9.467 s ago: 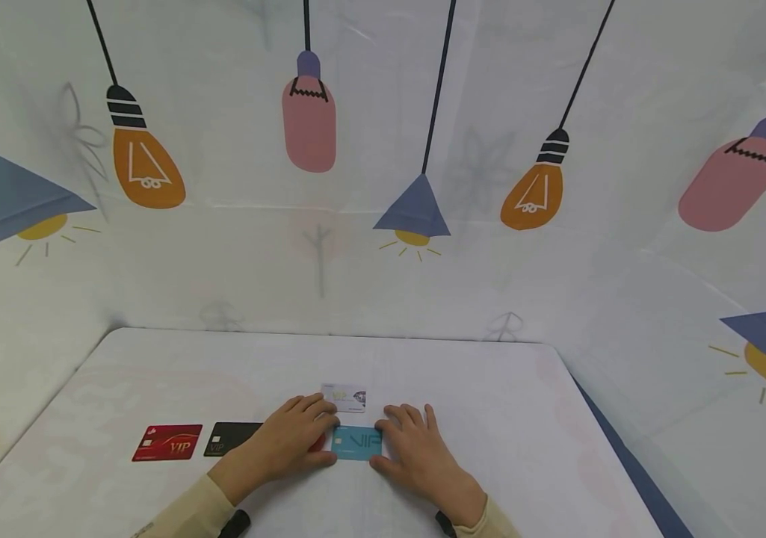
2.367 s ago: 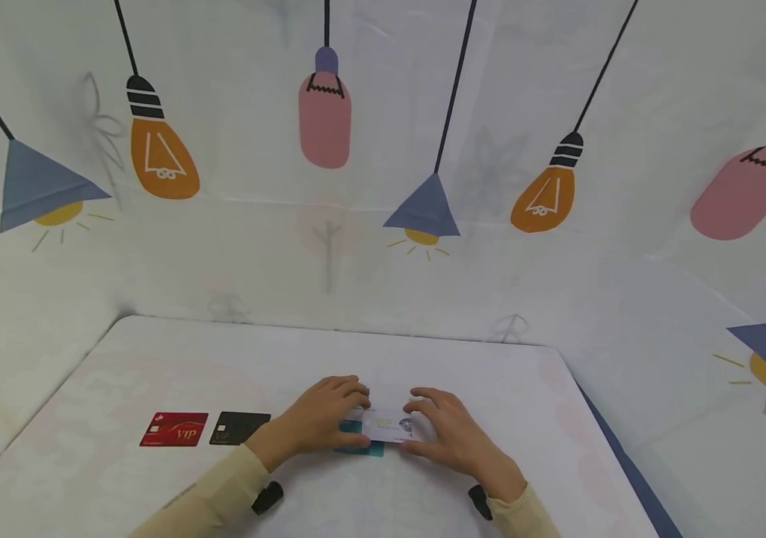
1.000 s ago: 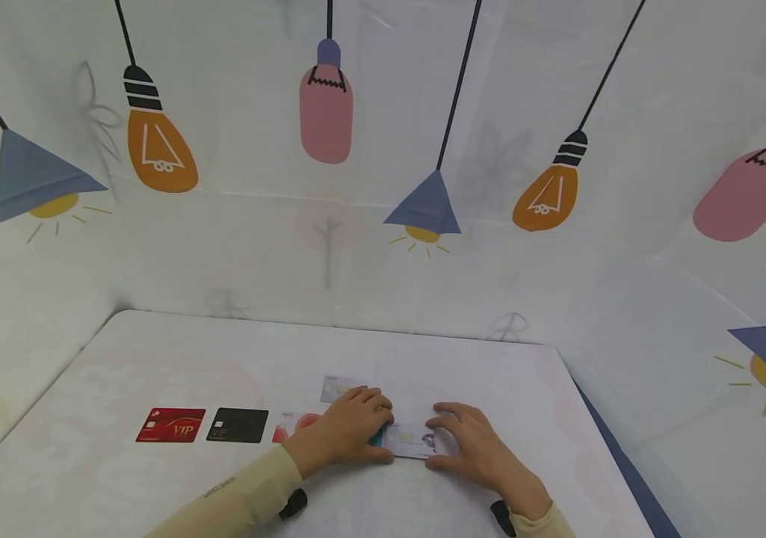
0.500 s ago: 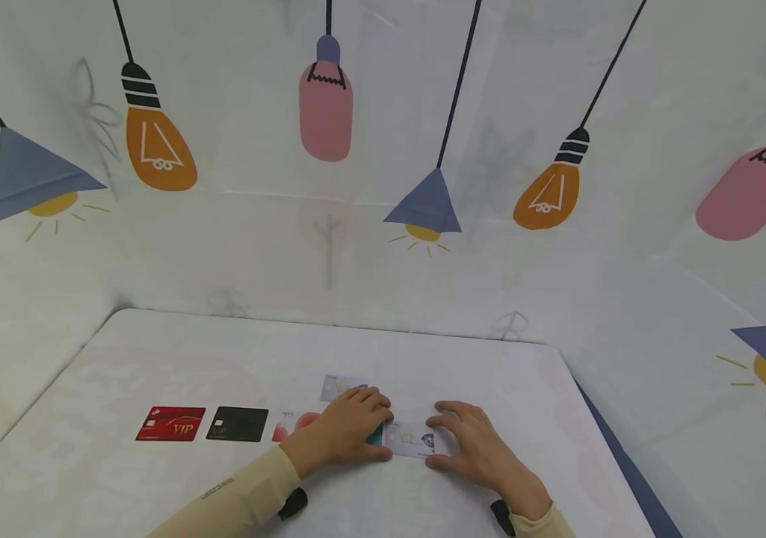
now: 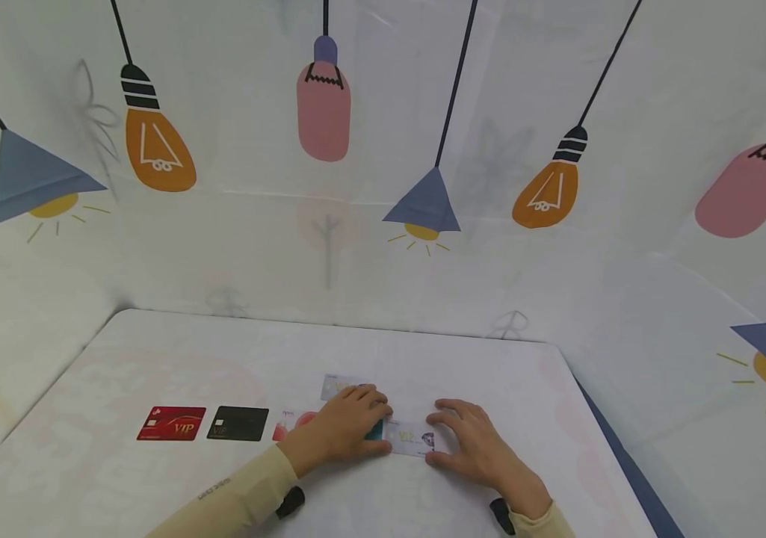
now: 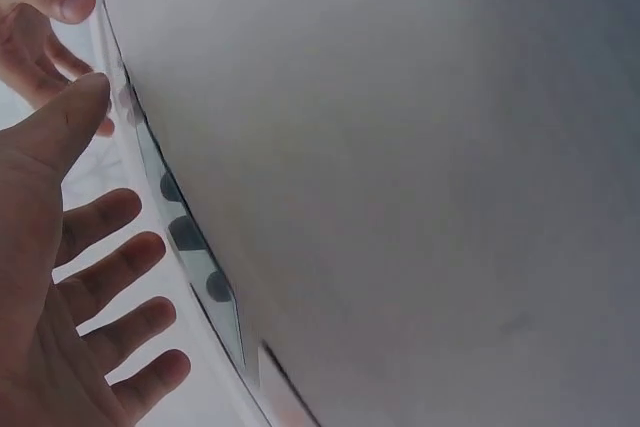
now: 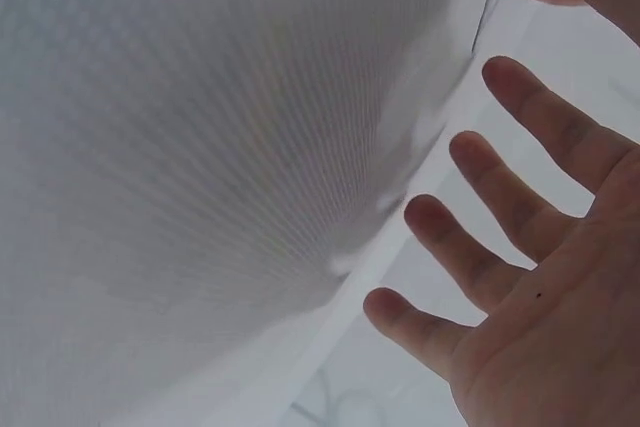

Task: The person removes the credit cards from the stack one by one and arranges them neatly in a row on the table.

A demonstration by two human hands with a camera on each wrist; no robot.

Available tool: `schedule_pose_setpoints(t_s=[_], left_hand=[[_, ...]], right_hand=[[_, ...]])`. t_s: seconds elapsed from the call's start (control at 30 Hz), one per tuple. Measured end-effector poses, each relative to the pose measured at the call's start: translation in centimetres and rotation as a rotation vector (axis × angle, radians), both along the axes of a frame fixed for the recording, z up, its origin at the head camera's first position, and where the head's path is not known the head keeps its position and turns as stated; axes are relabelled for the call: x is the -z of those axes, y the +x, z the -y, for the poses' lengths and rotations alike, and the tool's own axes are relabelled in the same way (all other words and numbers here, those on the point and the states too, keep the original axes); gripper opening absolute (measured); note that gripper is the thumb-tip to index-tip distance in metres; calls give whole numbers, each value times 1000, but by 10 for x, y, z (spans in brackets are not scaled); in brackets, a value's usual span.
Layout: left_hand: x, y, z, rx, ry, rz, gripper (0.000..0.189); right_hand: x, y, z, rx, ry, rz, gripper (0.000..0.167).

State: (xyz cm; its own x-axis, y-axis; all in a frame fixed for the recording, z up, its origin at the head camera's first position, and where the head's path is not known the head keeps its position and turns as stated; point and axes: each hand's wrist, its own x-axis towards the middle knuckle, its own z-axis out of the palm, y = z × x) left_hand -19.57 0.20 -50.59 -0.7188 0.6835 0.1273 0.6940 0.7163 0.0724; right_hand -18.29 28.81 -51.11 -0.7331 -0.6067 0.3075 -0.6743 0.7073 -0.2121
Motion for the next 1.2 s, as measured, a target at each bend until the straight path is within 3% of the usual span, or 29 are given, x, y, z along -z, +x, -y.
schedule_pose_setpoints(t_s=[0.43,0.67,0.8,1.03,1.2], left_hand=[[-7,-9,30,-55,17,-83,44],[-10,-20,49,-138,-20,-124,40],[-10,-26,58,-183,-9,-105,44],[-6,-35,73,-220,-38,-67,53],[-8,-37,80,-246,-50,3,58]], right_hand=[[0,0,6,24,-40,27,51],[-8,3,21,58,-59,140,52],[-12,3,31,67,-39,154,50],[-18,-1,43,32,-33,101,47],[-20,-6,52,22,-31,81,45]])
